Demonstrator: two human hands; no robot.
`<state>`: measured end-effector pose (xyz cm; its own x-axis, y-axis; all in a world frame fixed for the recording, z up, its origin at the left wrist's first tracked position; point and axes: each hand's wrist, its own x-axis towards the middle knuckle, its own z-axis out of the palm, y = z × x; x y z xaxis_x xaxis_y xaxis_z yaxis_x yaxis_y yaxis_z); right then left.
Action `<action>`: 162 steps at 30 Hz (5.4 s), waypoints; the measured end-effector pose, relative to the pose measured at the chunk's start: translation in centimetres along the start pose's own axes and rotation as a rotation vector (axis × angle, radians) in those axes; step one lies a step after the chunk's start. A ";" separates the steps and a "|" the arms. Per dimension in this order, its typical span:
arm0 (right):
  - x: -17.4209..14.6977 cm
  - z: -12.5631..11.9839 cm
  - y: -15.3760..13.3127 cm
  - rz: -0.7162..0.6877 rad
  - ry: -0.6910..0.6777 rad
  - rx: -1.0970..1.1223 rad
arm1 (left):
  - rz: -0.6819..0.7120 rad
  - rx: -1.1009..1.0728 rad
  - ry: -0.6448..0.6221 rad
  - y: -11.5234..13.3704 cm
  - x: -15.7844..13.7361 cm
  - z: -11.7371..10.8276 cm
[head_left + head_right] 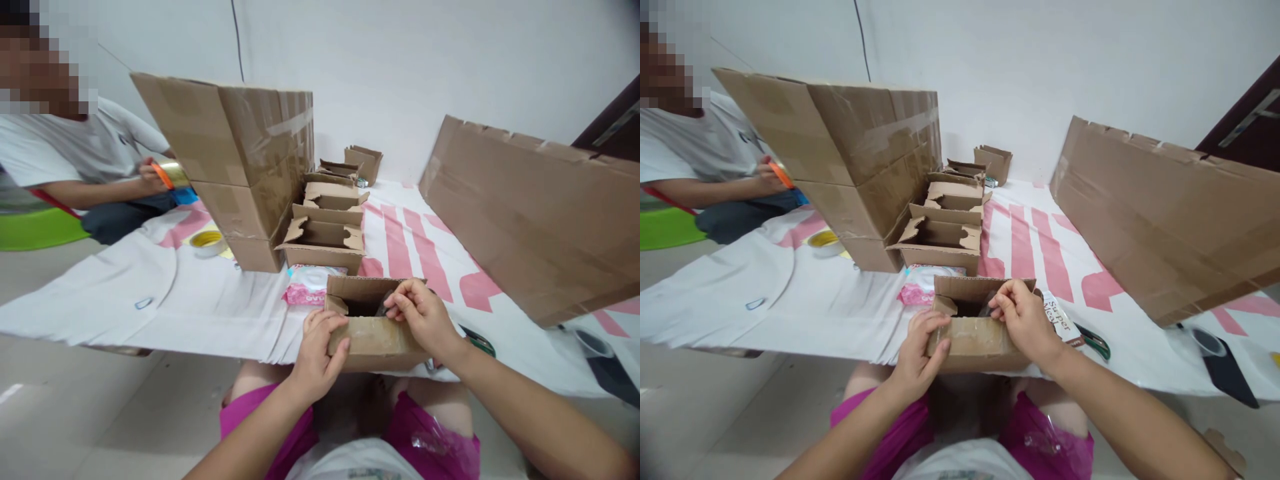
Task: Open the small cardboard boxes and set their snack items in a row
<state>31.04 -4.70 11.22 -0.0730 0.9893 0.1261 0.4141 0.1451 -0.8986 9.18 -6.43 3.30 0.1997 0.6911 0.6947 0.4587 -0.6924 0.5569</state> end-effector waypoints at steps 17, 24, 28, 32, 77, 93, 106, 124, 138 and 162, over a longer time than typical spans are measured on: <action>0.3 -1.3 -1.5 -0.465 0.017 -0.146 | 0.006 0.040 -0.050 0.4 0.3 -0.4; -1.9 -1.3 -1.6 -0.748 -0.267 -0.669 | 0.007 0.045 -0.086 0.6 0.4 -0.6; -2.2 -1.0 -1.7 -0.686 -0.303 -0.727 | 0.000 0.035 -0.085 0.4 0.3 -0.5; -2.2 -1.4 -2.0 -0.696 -0.352 -0.675 | 0.001 0.025 -0.091 0.5 0.3 -0.4; -2.5 -0.5 -0.5 -0.666 -0.297 -0.616 | 0.019 -0.002 -0.053 0.4 0.3 -0.5; -0.6 0.8 -2.2 -1.048 -0.273 -1.049 | 0.000 0.009 -0.069 0.5 0.4 -0.5; 0.0 -0.1 -2.5 -0.995 -0.405 -1.028 | 0.001 0.005 -0.090 0.6 0.5 -0.6; 0.4 -0.5 -1.8 -0.764 0.049 -0.755 | -0.012 -0.004 -0.154 0.3 0.2 -1.0; -1.3 -0.9 -2.1 -0.492 -0.164 -0.706 | -0.184 -0.164 -0.143 0.1 -0.4 -0.7; -3.7 1.0 -1.4 -0.736 -0.100 -0.869 | -0.147 -0.122 -0.126 0.0 -0.4 -0.6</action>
<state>29.83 -8.54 11.60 -0.6133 0.6610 0.4324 0.7258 0.6875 -0.0215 8.59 -6.87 3.32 0.2482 0.8018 0.5436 0.3841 -0.5966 0.7046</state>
